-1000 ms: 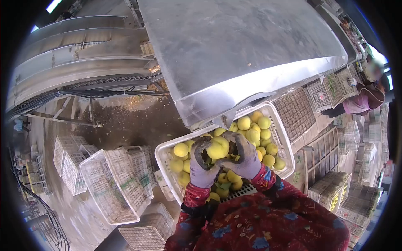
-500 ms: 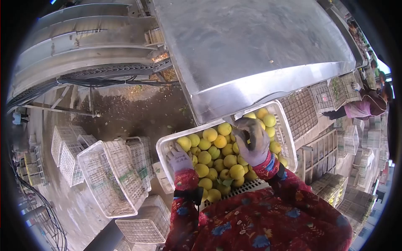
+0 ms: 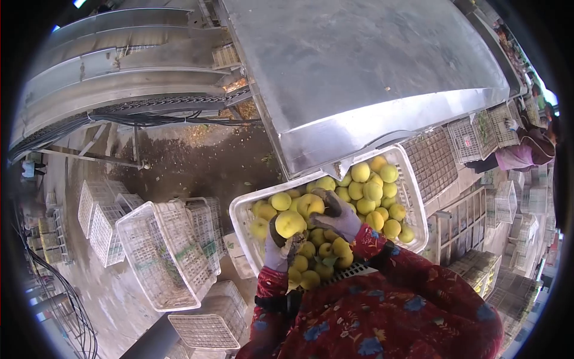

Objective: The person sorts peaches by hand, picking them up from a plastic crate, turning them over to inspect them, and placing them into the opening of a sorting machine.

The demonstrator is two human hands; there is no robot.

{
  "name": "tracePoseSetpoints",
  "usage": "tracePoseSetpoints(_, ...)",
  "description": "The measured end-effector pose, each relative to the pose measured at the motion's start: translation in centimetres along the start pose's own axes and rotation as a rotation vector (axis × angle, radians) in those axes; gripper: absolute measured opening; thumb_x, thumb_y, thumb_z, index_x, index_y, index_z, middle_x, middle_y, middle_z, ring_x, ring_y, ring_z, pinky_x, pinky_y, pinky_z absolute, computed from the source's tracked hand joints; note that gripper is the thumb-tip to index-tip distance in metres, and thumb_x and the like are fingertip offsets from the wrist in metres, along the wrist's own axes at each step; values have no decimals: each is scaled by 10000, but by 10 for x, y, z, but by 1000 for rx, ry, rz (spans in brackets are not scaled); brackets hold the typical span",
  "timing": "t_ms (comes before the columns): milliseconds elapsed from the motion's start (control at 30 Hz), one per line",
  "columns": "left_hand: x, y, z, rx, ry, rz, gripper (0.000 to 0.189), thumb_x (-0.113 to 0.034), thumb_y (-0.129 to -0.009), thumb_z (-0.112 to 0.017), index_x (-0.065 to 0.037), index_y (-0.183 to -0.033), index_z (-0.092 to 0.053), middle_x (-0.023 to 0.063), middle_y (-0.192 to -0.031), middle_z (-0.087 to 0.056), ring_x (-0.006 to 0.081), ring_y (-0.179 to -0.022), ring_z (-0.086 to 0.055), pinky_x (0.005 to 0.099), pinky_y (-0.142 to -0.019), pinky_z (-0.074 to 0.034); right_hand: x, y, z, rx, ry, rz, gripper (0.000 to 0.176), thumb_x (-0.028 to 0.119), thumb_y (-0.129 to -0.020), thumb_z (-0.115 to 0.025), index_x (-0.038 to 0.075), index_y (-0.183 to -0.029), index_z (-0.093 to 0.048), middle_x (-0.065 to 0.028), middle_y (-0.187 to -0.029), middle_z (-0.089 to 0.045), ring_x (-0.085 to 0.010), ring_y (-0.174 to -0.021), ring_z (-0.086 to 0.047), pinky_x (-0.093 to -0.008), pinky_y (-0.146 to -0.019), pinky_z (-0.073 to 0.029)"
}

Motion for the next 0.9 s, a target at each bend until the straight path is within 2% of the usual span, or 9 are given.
tracePoseSetpoints(100,-26,10,-27,26,61,119,741,-230,-827,-777,-43,-1408,-358,127,-1200,-578,192,-939,-639,308,-772,-563,20,35,5,17,-135,-4,772,261,-660,-915,22,-1248,-476,-142,-1170,-620,-163,-955,-662,-312,-792,-557)
tracePoseSetpoints(200,-30,9,-41,110,214,150,789,-185,-805,-792,-63,-1433,-330,126,-1190,-579,169,-847,-643,289,-698,-566,79,61,10,-87,682,445,767,270,-639,-930,31,-1211,-478,-116,-1106,-620,-190,-854,-674,-311,-744,-555)
tracePoseSetpoints(233,-38,8,-49,150,256,144,783,-176,-808,-787,-57,-1431,-329,125,-1190,-580,170,-851,-645,289,-700,-568,92,68,10,-123,669,562,781,284,-632,-933,29,-1222,-489,-90,-1051,-619,-219,-797,-669,-330,-712,-550)
tracePoseSetpoints(333,-61,2,-65,154,206,127,787,-113,-835,-744,-37,-1474,-290,128,-1199,-579,183,-895,-650,298,-724,-567,112,66,17,-365,584,386,793,282,-618,-933,17,-1226,-498,-123,-1074,-612,-267,-865,-656,-386,-761,-543)
tracePoseSetpoints(467,-82,-6,-76,136,191,96,782,-26,-866,-671,-50,-1521,-245,136,-1233,-565,197,-919,-647,281,-750,-547,139,0,23,-703,936,655,723,217,-656,-892,-8,-1224,-507,-212,-1128,-560,-376,-1014,-573,-442,-848,-515)
tracePoseSetpoints(533,-90,-10,-86,128,262,21,753,1,-875,-643,-54,-1517,-253,135,-1239,-561,198,-919,-645,278,-731,-539,130,-36,18,-679,1192,705,719,201,-682,-873,-14,-1246,-482,-226,-1119,-551,-379,-1017,-574,-444,-847,-514)
tracePoseSetpoints(667,-73,-9,-64,153,291,-7,667,-32,-915,-598,-55,-1503,-285,126,-1233,-559,170,-915,-612,257,-695,-506,158,8,18,-457,525,713,717,190,-707,-853,-13,-1274,-464,-228,-1170,-554,-369,-1044,-579,-443,-870,-504)
tracePoseSetpoints(800,-73,-13,-82,235,323,79,635,-106,-958,-557,-27,-1519,-270,112,-1264,-544,139,-938,-585,240,-773,-494,144,59,-23,-19,836,752,717,233,-656,-895,5,-1223,-519,-186,-1200,-575,-331,-1025,-608,-422,-870,-506)
tracePoseSetpoints(900,-54,-18,-85,345,374,77,661,-159,-973,-546,-11,-1537,-235,101,-1393,-476,140,-1033,-566,270,-895,-479,122,60,-18,-192,830,740,728,257,-647,-905,3,-1210,-519,-179,-1134,-585,-340,-1026,-612,-423,-858,-512)
Point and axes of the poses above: each hand's wrist, its own y-axis away from the middle knuckle, its own z-axis out of the back of the hand, x = y × z, the point moved 7 cm from there along -y, towards the middle knuckle
